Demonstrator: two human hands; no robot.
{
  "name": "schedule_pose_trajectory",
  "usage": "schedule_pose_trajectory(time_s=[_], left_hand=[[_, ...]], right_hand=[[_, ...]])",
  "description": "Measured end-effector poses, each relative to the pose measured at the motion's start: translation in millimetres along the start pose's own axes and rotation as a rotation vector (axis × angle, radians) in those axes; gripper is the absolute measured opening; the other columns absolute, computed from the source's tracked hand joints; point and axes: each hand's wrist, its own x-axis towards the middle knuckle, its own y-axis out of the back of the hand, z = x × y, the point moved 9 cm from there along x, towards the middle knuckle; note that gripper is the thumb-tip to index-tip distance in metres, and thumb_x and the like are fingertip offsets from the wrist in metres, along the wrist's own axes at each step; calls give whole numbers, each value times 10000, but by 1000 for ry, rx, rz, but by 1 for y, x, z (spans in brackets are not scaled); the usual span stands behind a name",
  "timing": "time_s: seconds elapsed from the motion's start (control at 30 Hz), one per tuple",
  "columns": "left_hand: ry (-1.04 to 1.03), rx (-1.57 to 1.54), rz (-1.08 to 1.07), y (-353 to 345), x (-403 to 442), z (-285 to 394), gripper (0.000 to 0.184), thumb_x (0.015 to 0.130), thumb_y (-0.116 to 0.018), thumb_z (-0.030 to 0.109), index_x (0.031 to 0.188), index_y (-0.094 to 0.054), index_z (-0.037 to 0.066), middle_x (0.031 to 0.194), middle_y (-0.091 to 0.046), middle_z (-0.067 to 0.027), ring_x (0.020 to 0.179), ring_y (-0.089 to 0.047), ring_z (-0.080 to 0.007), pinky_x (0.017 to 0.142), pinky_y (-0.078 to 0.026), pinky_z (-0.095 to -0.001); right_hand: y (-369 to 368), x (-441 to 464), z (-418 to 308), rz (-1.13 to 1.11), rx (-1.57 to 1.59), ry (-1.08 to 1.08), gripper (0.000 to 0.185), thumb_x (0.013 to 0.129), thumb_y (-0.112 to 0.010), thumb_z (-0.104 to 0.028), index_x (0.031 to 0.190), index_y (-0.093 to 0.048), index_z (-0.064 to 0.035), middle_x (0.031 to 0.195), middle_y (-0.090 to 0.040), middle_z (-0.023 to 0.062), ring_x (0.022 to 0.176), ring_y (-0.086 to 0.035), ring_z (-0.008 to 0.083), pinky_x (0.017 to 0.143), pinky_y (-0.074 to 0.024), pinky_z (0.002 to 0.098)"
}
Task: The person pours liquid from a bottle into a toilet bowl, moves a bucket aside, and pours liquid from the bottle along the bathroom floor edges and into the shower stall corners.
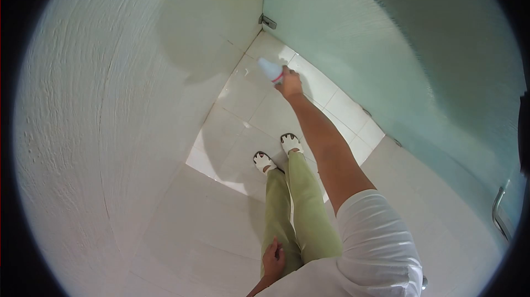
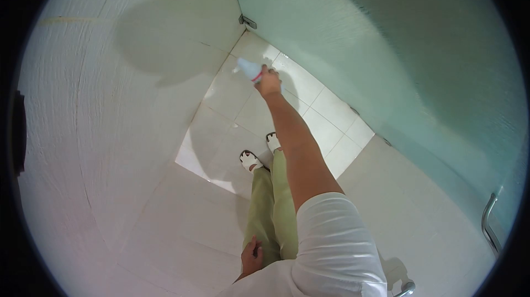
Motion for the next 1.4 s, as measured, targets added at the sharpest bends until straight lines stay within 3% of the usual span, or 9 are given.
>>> schedule_pose_trajectory(time_s=[0.07,0.23,0.33,0.5,0.57,0.67,1.0,1.2,1.4], left_hand=[[6,-10,-8,-1,0,-1,507,808,-544,39,1306,-452,45,918,-625,-102,717,-586,-199,657,-480,-296],[-14,-16,-7,-3,-1,-2,503,803,-540,35,1299,-457,36,917,-627,-100,716,-587,-200,654,-482,-300],[19,-7,-19,-4,-1,-6,505,796,-543,30,1294,-460,31,906,-628,-96,720,-588,-204,652,-483,-303],[-22,31,28,1,2,-12,516,776,-557,33,1285,-473,38,927,-643,-91,760,-611,-216,666,-492,-308],[-4,36,36,6,7,-9,518,772,-559,32,1283,-476,39,929,-647,-91,772,-615,-218,671,-495,-308],[-11,54,58,10,8,-6,520,763,-559,24,1277,-483,36,920,-653,-92,787,-622,-222,677,-500,-308],[-6,18,108,17,12,-7,502,734,-548,-17,1235,-518,4,890,-656,-99,773,-641,-223,677,-510,-317],[-41,12,117,16,11,-9,496,740,-546,-12,1235,-518,5,887,-657,-89,758,-633,-213,661,-506,-309],[-38,2,121,12,3,-13,500,757,-550,10,1255,-506,28,902,-653,-78,761,-620,-216,668,-492,-312]], right_hand=[[-3,-25,41,-1,-10,5,716,594,-799,-189,1201,-438,-74,1058,-557,182,1015,-532,374,831,-487,460],[-6,-70,127,-240,-372,-326,657,680,-739,-222,1241,-415,-110,1130,-519,146,1088,-505,319,838,-458,534],[-17,-59,129,-245,-398,-419,592,730,-684,-232,1250,-415,-139,1181,-487,137,1156,-452,305,863,-433,554],[-45,20,16,-257,-216,-301,570,793,-627,-201,1314,-400,-155,1267,-441,117,1223,-389,291,924,-363,564],[-51,51,-27,-124,-254,-225,508,744,-681,-245,1189,-456,-146,1199,-473,112,1174,-424,300,894,-404,573],[-57,62,-46,-141,-326,-222,491,745,-673,-217,1179,-457,-137,1185,-481,118,1157,-441,305,878,-414,579],[-90,46,17,-136,-160,-221,700,646,-774,-272,1213,-399,-105,1154,-504,132,1113,-484,326,844,-491,493],[-91,2,84,-172,-245,-346,713,634,-791,-246,1212,-402,-99,1138,-514,142,1095,-494,340,836,-494,510],[-79,-45,96,-164,-186,-192,722,611,-802,-173,1211,-412,-71,1098,-537,171,1063,-510,362,826,-488,489]])
